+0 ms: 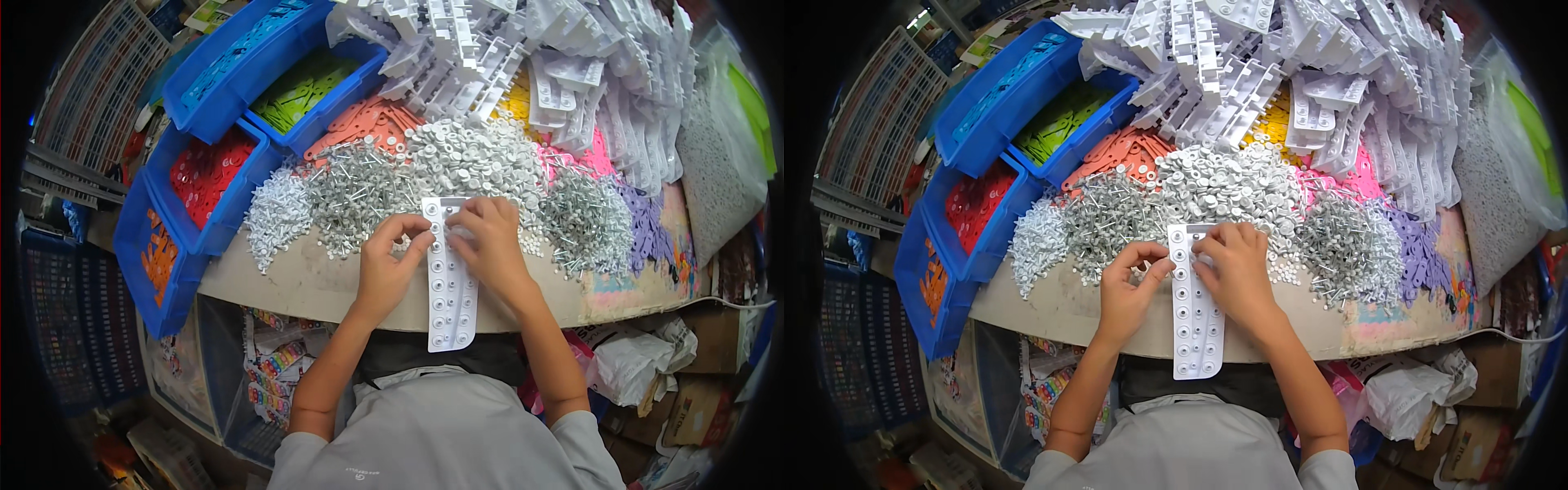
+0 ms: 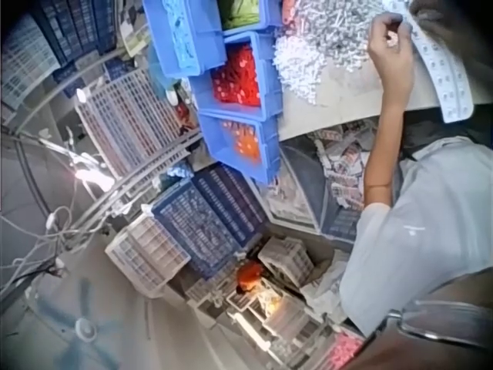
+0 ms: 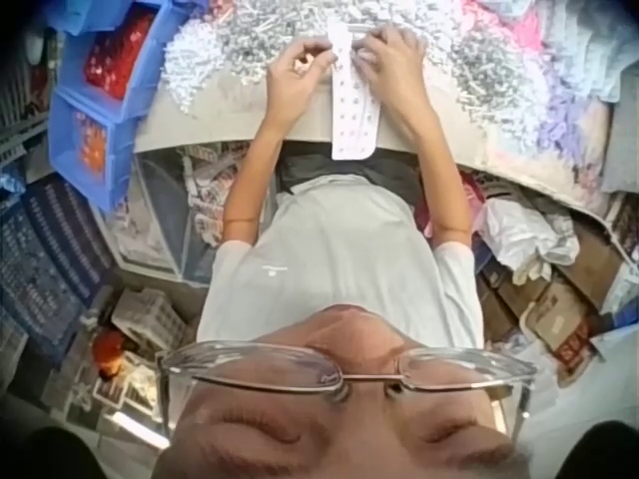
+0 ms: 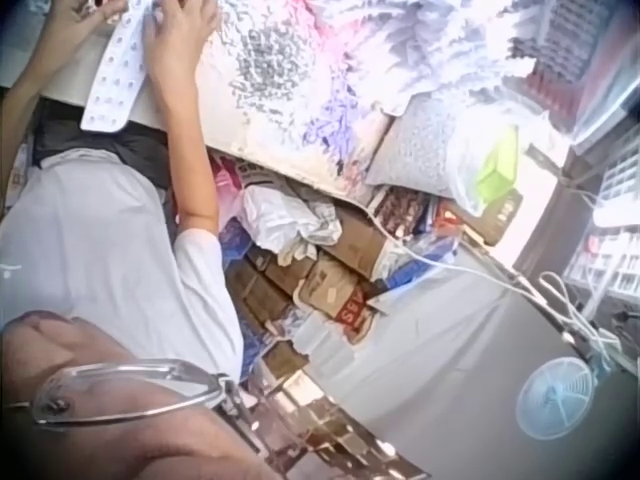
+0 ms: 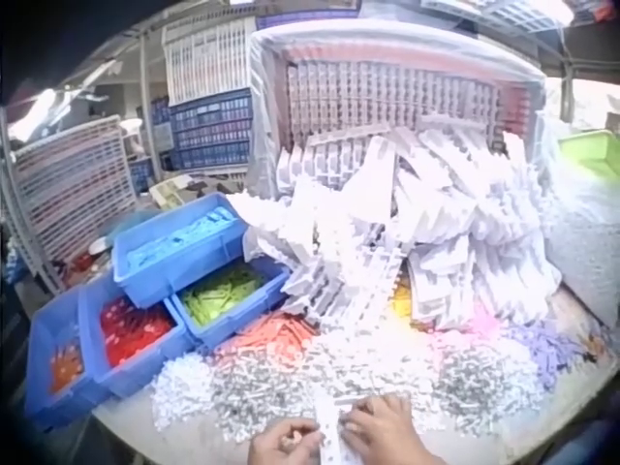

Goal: The recorder is assembling small colorful components into white plastic toy bases at a workbench.

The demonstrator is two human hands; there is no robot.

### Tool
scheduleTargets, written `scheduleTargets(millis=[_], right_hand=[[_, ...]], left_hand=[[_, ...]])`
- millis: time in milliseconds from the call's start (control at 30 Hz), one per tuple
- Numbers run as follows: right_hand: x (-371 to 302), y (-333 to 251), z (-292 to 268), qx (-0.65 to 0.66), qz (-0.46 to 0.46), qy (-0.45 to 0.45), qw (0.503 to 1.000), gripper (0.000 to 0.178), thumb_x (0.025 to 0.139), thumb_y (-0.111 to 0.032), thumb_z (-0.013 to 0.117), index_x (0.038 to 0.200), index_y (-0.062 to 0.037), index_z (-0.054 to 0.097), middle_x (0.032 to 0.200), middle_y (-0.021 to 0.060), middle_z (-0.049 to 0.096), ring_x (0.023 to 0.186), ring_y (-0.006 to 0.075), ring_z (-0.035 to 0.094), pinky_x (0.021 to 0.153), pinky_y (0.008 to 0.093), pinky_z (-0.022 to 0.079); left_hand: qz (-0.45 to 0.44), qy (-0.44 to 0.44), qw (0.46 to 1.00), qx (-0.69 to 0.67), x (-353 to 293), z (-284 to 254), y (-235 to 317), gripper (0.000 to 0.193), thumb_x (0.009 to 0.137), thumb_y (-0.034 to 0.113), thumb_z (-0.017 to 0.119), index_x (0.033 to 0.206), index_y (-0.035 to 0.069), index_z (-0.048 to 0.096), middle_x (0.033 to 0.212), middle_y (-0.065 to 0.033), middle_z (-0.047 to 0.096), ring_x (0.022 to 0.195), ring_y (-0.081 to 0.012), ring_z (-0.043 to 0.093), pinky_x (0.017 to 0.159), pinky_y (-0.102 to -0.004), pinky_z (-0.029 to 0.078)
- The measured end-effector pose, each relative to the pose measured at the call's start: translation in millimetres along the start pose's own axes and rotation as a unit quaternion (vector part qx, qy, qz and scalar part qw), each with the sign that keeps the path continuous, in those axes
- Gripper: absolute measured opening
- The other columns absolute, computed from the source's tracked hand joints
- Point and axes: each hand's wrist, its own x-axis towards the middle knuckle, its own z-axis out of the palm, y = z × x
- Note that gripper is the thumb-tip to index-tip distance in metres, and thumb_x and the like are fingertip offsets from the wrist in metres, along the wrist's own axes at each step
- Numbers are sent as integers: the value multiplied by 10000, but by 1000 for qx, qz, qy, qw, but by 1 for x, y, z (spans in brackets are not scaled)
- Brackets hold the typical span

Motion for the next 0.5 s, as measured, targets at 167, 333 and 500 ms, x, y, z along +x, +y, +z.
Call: scheduleTargets(millis=[167, 333, 500], right_hand=[[3, -2, 9, -71, -11, -29, 997, 199, 757, -91, 765, 937, -133, 690, 1009, 21, 616, 1033, 247, 513, 916, 437, 333], [-4, -1, 15, -66, -38, 13, 997, 201, 744, -67, 741, 918, -139, 672, 992, -13, 646, 1002, 246, 536, 905, 442, 331], [-7, -1, 16, -68, -76, 30, 994, 219, 725, -42, 719, 911, -126, 640, 969, -8, 645, 998, 257, 565, 912, 453, 338]], left_hand=[[-13, -11, 1000, 21, -5, -2, -1, 150, 877, 74, 728, 1007, 8, 695, 961, -56, 697, 879, -159, 615, 802, -296, 472], [-28, -4, 1000, -2, -5, 0, -7, 145, 892, 79, 721, 1015, 7, 691, 943, -34, 699, 849, -119, 605, 773, -271, 466], [-41, -10, 999, -19, 5, 4, -6, 153, 896, 85, 725, 1020, 5, 686, 916, -22, 699, 830, -81, 592, 725, -236, 456]])
